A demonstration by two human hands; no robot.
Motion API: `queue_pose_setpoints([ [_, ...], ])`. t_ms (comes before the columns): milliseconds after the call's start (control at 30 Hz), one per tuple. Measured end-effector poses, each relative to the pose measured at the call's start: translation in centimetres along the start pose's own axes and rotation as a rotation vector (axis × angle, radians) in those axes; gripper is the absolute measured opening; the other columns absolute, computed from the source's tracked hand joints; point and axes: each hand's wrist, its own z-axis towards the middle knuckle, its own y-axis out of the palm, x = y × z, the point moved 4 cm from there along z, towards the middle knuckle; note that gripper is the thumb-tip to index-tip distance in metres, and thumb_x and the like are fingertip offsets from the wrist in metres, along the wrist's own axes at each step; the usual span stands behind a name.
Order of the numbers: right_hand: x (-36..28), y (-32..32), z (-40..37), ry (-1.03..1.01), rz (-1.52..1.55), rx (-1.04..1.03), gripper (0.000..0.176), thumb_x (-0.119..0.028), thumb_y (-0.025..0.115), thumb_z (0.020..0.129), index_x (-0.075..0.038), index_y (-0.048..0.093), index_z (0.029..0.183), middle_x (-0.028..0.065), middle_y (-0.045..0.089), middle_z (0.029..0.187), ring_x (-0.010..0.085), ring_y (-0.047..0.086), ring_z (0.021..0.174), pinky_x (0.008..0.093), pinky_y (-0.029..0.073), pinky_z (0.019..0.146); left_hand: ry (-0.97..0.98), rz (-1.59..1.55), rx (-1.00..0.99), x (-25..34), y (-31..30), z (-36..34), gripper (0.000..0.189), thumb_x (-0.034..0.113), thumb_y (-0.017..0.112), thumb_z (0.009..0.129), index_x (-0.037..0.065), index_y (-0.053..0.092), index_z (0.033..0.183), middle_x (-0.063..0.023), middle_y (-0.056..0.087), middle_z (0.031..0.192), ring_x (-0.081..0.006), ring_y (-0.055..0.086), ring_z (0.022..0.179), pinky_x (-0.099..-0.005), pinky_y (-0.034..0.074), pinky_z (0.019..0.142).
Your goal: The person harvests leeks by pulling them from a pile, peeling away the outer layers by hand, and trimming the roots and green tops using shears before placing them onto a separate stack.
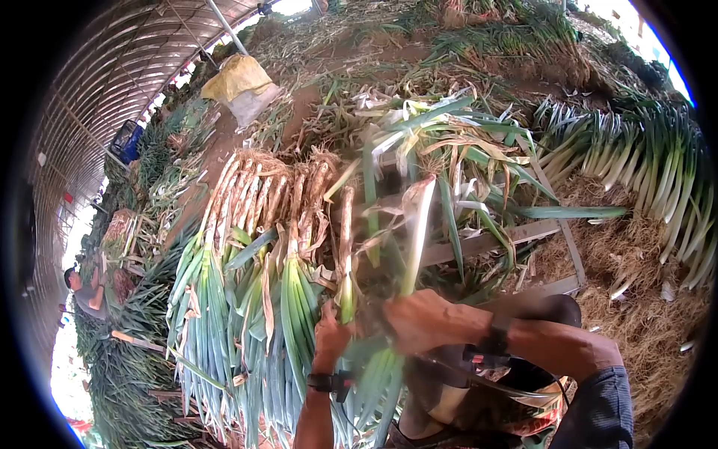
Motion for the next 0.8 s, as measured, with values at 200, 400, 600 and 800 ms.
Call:
queue_pose_setpoints([
  [200, 2.0, -1.0, 3.0, -0.005, -0.022, 0.165, 0.049, -0.03, 0.075, 0.07, 0.01, 0.056, 0.091, 0.0236, 0.063, 0.075, 0.0414, 0.066, 0.064, 0.049, 0.054, 0.06, 0.02, -0.07, 0.003, -2.0, 1.0, 0.6, 0.074, 0.021, 0.084, 0.073, 0.005, 0.044, 0.133, -0.0195, 0.072, 0.113, -0.0339, 0.07, 0.106, -0.041, 0.054, 0.091],
  [400, 3.9, -2.5, 6.4, 0.072, -0.005, 0.177, 0.044, -0.022, 0.072, 0.068, 0.008, 0.06, 0.097, 0.0191, 0.065, 0.071, 0.0354, 0.067, 0.063, 0.0481, 0.055, 0.058, -0.008, -0.093, -0.028, -0.8, 0.0, 0.2, 0.068, 0.02, 0.084, 0.075, 0.004, 0.046, 0.13, -0.0202, 0.072, 0.113, -0.0313, 0.07, 0.107, -0.0395, 0.054, 0.091],
  [600, 6.7, -2.2, 10.6, 0.079, -0.096, 0.26, 0.046, -0.02, 0.07, 0.068, 0.003, 0.06, 0.106, 0.0135, 0.063, 0.067, 0.0309, 0.064, 0.058, 0.0454, 0.053, 0.053, 0.017, -0.11, -0.07, -2.3, 0.8, 0.9, 0.07, 0.018, 0.081, 0.079, 0.004, 0.045, 0.137, -0.0211, 0.069, 0.121, -0.0283, 0.069, 0.108, -0.0387, 0.053, 0.092],
  [800, 7.9, -3.6, 12.5, 0.157, -0.123, 0.226, 0.049, -0.021, 0.071, 0.068, -0.001, 0.06, 0.112, 0.0109, 0.062, 0.066, 0.0268, 0.064, 0.058, 0.0425, 0.049, 0.049, 0.023, -0.132, -0.102, -2.2, 0.6, 1.8, 0.075, 0.017, 0.082, 0.079, 0.003, 0.042, 0.142, -0.0188, 0.07, 0.118, -0.0224, 0.069, 0.105, -0.0355, 0.054, 0.088],
])
